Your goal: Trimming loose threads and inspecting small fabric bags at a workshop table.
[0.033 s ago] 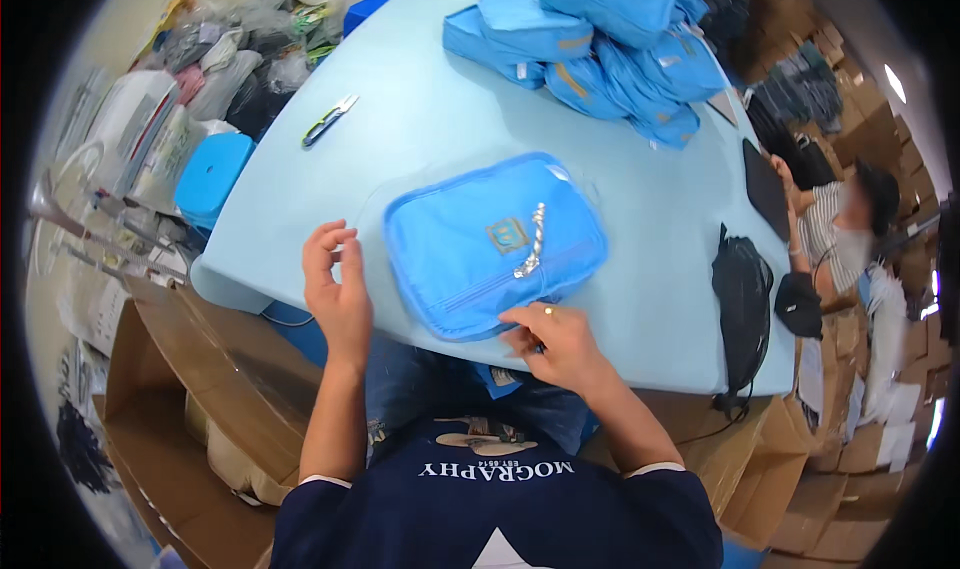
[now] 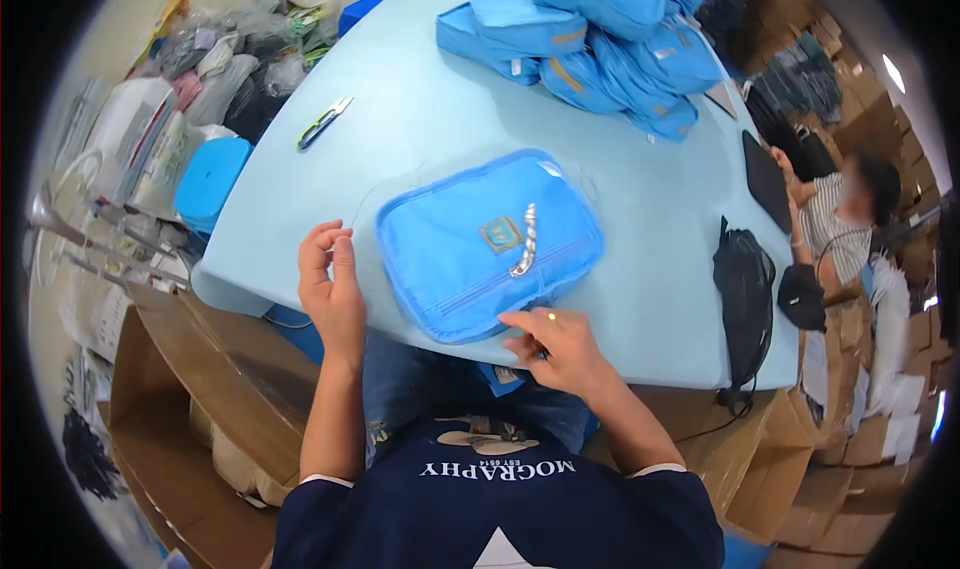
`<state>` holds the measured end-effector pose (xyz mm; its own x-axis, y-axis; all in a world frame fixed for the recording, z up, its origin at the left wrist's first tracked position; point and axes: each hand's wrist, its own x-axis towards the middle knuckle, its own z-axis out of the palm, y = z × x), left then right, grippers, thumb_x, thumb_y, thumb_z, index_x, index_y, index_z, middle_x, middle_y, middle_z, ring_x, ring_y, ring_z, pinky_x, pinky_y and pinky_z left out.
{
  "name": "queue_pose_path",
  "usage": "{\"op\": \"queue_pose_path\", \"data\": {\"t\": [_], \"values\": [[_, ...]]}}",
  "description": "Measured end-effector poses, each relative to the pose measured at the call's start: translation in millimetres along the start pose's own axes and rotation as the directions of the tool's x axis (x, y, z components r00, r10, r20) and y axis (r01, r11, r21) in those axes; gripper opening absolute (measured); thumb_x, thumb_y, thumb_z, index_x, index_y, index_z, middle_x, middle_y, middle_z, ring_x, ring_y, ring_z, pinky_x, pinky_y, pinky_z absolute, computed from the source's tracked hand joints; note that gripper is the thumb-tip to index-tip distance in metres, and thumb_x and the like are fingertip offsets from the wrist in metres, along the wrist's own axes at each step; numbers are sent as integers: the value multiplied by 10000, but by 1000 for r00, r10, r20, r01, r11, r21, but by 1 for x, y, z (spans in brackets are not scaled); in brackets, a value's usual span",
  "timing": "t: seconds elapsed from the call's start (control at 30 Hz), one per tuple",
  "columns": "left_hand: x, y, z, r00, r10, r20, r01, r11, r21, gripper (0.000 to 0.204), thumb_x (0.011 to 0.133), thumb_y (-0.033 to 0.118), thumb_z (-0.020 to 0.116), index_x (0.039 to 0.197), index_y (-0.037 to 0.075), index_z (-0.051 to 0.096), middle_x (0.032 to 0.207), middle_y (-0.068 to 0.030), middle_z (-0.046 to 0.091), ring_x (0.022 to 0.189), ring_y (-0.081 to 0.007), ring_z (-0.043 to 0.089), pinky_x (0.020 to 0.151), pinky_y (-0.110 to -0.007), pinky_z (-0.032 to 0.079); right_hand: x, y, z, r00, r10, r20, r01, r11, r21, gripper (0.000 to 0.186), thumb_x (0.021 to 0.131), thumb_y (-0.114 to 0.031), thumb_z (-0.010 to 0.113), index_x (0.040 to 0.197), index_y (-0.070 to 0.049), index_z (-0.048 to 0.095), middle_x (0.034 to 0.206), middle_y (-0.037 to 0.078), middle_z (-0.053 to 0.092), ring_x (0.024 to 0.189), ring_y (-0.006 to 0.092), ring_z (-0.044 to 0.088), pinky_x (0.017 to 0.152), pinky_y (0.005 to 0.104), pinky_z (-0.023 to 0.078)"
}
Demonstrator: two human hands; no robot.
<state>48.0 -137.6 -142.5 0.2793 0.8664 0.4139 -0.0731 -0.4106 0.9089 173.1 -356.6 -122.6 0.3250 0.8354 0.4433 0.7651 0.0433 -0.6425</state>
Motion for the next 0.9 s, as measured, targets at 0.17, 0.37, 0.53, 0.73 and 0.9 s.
{"op": "queue_pose_path", "data": {"t": [0.17,0.37,0.53,0.73,0.9], "values": [[5,37,27,872,378,311,-406,914,28,83,803,-7,609,880,16,631,996,-117,602,978,-270,560,874,-347,426,-39,8,-14,914,271,-302,-235,960,151,248,728,67,637,963,-10,621,672,38,586,555,67,534,496,212,420],[-4,83,87,292,379,878,-798,602,5,391,650,3,673,1017,138,650,1247,-134,483,1263,-359,351,1000,-493,299,-63,23,-15,676,619,-400,-387,760,521,117,839,-67,651,925,5,617,681,-62,497,621,5,403,552,152,322],[-5,82,106,102,394,914,-905,419,-80,315,672,-14,657,965,102,647,1162,-112,544,1182,-322,434,986,-478,320,-67,33,-12,733,565,-379,-398,808,435,178,817,-79,677,945,13,595,676,-13,518,622,59,441,576,208,395],[1,79,99,624,270,733,-390,921,-7,112,775,-52,640,866,11,624,851,-82,639,802,-194,609,763,-261,460,-67,39,-8,782,473,-407,-346,871,349,218,768,-63,710,924,12,579,672,46,518,585,117,451,578,232,416],[1,78,83,768,203,607,-82,972,-222,96,779,-43,617,869,-10,614,852,-84,636,851,-184,582,749,-288,457,-69,37,-11,786,496,-368,-385,860,335,208,766,-47,706,916,12,575,659,40,502,578,122,452,572,233,414]]}}
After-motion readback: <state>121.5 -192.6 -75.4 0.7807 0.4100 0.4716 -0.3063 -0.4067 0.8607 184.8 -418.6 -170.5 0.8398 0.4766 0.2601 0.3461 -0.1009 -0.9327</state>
